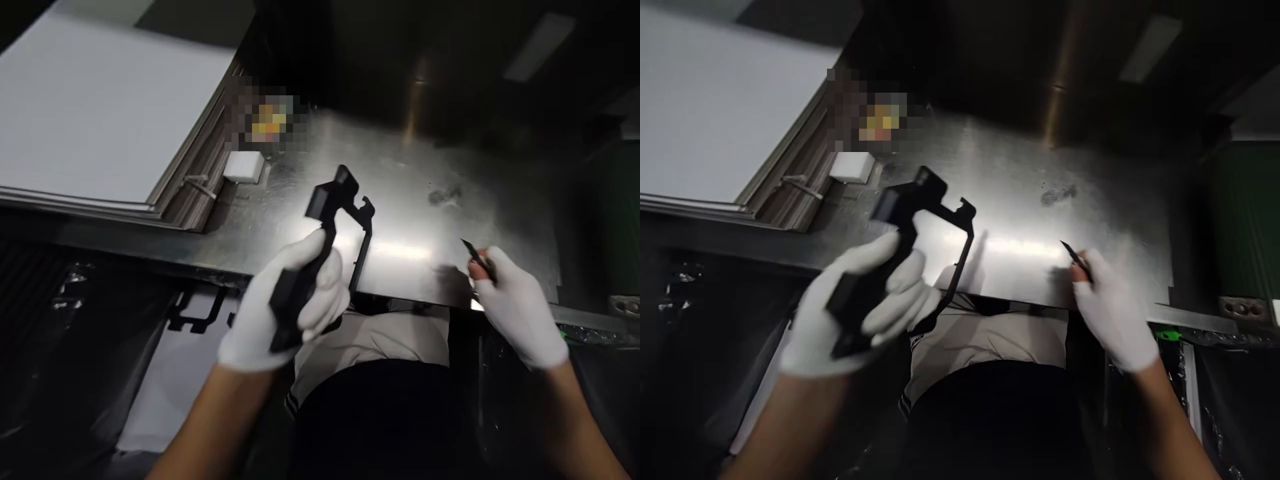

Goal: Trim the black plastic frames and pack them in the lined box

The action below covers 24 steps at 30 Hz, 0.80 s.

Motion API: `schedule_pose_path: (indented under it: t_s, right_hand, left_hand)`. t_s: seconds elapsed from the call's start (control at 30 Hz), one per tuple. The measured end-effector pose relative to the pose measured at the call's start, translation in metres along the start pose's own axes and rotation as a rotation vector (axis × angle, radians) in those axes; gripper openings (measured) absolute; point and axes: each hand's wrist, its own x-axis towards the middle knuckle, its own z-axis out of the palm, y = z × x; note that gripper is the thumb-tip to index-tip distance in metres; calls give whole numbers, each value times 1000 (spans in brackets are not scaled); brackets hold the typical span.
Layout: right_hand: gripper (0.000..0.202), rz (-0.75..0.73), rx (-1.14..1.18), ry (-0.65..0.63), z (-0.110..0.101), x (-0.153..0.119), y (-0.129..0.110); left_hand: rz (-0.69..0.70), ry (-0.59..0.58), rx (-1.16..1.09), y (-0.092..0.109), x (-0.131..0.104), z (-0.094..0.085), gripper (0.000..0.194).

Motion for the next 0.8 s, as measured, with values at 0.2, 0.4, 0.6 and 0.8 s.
schedule_pose_path:
  t_s: [0.2, 0.4, 0.6, 0.8]
  right_hand:
    - [34, -487, -115, -229, 40, 27, -62]
    - [39, -490, -313, -238, 60, 16, -75]
    - [36, -434, -340, -243, 51, 33, -69]
    - [42, -170, -326, -152, 41, 51, -55]
  left_hand:
    - [-113, -75, 73, -13, 63, 12, 63]
    - [-163, -40, 137, -15, 54, 12, 60]
    - [-224, 40, 191, -14, 56, 23, 62]
    - [-214, 64, 204, -14, 57, 26, 63]
